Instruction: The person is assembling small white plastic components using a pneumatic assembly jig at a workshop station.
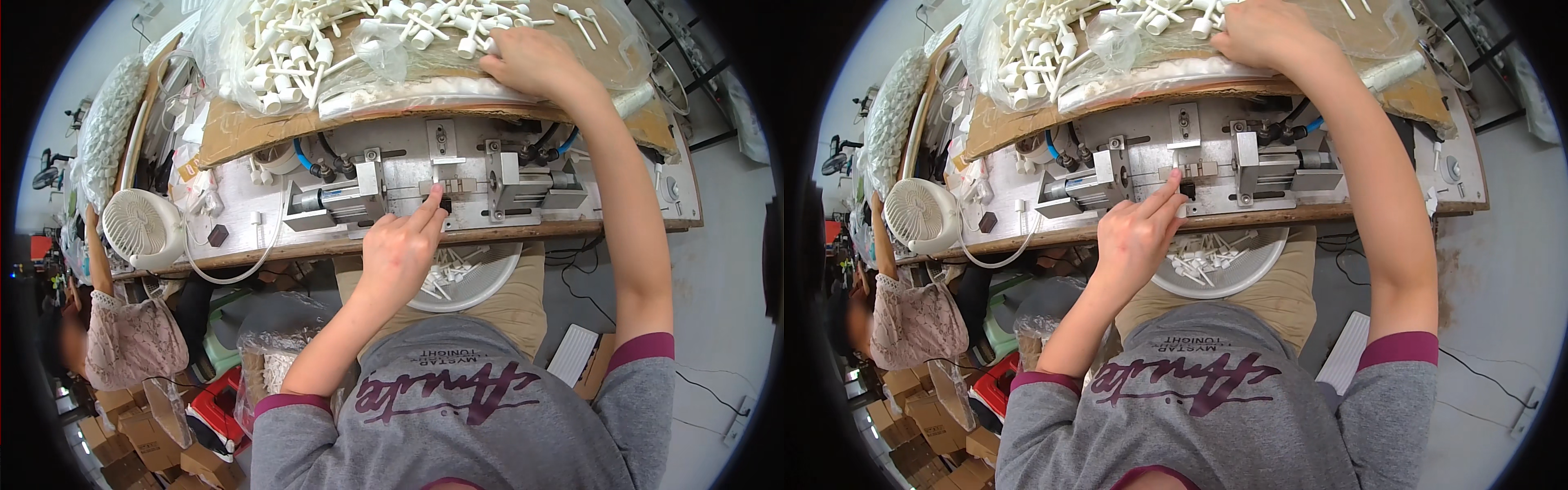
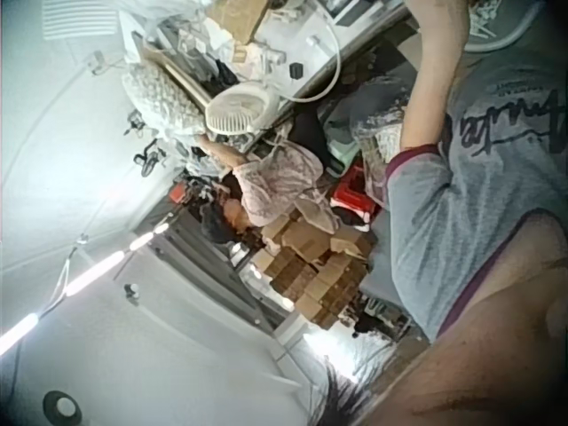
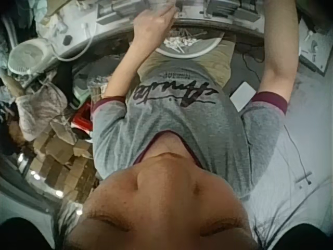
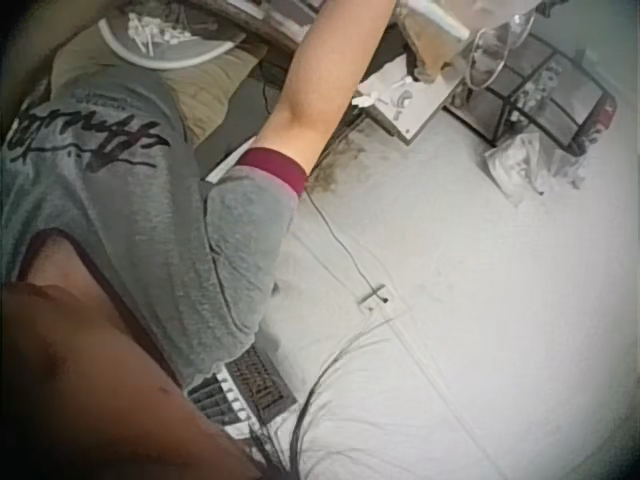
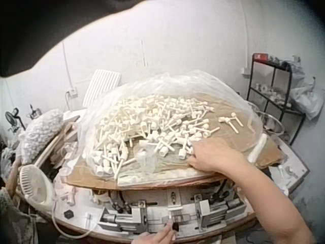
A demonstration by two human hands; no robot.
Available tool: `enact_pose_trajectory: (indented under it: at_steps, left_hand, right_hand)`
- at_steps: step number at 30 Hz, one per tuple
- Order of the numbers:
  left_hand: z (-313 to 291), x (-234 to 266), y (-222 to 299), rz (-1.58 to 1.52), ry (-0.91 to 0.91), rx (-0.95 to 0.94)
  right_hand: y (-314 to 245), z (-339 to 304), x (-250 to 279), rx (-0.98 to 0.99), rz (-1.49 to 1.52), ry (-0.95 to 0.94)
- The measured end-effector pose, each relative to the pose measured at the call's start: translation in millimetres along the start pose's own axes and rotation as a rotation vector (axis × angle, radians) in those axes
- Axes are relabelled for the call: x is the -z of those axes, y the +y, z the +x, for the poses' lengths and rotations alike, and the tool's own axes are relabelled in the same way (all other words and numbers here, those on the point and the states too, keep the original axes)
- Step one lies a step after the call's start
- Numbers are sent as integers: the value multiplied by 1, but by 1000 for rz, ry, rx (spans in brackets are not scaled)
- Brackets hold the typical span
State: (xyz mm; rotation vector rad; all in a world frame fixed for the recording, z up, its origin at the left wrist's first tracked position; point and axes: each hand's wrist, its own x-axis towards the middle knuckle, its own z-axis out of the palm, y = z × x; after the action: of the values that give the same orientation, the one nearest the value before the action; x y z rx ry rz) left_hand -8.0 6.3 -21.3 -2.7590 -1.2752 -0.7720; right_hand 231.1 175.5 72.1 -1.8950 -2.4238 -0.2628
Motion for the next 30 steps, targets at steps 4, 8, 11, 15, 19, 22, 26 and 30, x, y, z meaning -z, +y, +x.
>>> enact_pose_trajectory:
  at_steps: [4, 8, 11, 15, 19, 22, 26, 30]
  left_hand:
    - [2, 1, 0, 5, -34, 11]
    - [4, 0, 0, -26, -22, 16]
    - [4, 4, 1, -16, -46, 25]
    - [15, 21, 9, -254, 79, 90]
    - [40, 37, 23, -457, 387, 80]
    - [38, 41, 18, -466, 321, -65]
    - [14, 46, 20, -482, 241, 63]
    - [-9, 26, 16, -447, 108, 181]
  right_hand:
    - [12, -12, 22, -7, 219, -51]
    - [38, -15, 18, -54, 604, 134]
    - [43, -26, 32, -160, 1107, 95]
    - [19, -61, 29, -114, 1668, 92]
    - [-38, -112, 22, -242, 2051, -206]
    - [-65, -136, 7, -248, 2151, -464]
    - [-71, -150, 2, -416, 1902, -219]
    - [-61, -166, -11, -468, 1835, -179]
